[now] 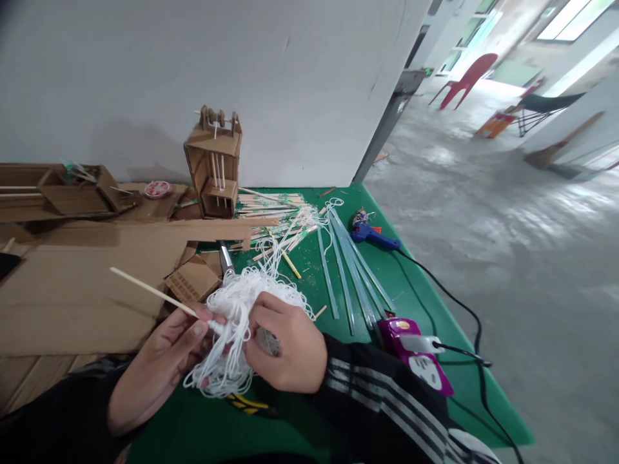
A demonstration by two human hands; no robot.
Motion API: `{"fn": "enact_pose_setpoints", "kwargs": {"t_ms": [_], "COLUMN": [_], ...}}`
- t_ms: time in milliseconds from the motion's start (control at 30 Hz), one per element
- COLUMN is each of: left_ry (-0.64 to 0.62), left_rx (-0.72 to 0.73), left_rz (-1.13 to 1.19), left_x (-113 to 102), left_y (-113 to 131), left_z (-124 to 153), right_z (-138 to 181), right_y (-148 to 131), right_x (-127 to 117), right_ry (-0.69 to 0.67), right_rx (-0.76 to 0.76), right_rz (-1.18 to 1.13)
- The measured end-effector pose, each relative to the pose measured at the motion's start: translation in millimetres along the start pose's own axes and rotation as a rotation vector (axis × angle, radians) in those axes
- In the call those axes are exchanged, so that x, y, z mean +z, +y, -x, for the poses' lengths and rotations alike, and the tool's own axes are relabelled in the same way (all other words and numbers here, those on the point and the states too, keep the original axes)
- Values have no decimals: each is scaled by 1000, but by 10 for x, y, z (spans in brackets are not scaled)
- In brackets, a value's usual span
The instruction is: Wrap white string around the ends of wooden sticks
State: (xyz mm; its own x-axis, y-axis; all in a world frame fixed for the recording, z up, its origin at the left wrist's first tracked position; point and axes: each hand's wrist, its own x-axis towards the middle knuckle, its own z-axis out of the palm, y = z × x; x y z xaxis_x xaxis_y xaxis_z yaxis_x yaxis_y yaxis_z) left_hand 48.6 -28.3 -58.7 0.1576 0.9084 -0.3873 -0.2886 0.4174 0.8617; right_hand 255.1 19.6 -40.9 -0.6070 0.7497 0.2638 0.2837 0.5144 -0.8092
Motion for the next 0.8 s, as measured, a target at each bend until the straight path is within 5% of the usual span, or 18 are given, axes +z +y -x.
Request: {"fn": "enact_pose_setpoints", "kwargs": {"t_ms": [467, 633, 800], "left_ry": [-50, -103, -173], "left_rx": [98, 127, 4], "left_rz": [-56, -167, -84], "left_x": [-69, -43, 10], "left_y": [-92, -51, -3], "left_z": [-44, -63, 8], "right_z": [17, 45, 44], "right_y": [-38, -36, -27], "right_x": [141, 179, 143], "right_ry": [-69, -42, -70], "right_rx": [263, 259, 209], "right_rz": [-156, -123, -82]}}
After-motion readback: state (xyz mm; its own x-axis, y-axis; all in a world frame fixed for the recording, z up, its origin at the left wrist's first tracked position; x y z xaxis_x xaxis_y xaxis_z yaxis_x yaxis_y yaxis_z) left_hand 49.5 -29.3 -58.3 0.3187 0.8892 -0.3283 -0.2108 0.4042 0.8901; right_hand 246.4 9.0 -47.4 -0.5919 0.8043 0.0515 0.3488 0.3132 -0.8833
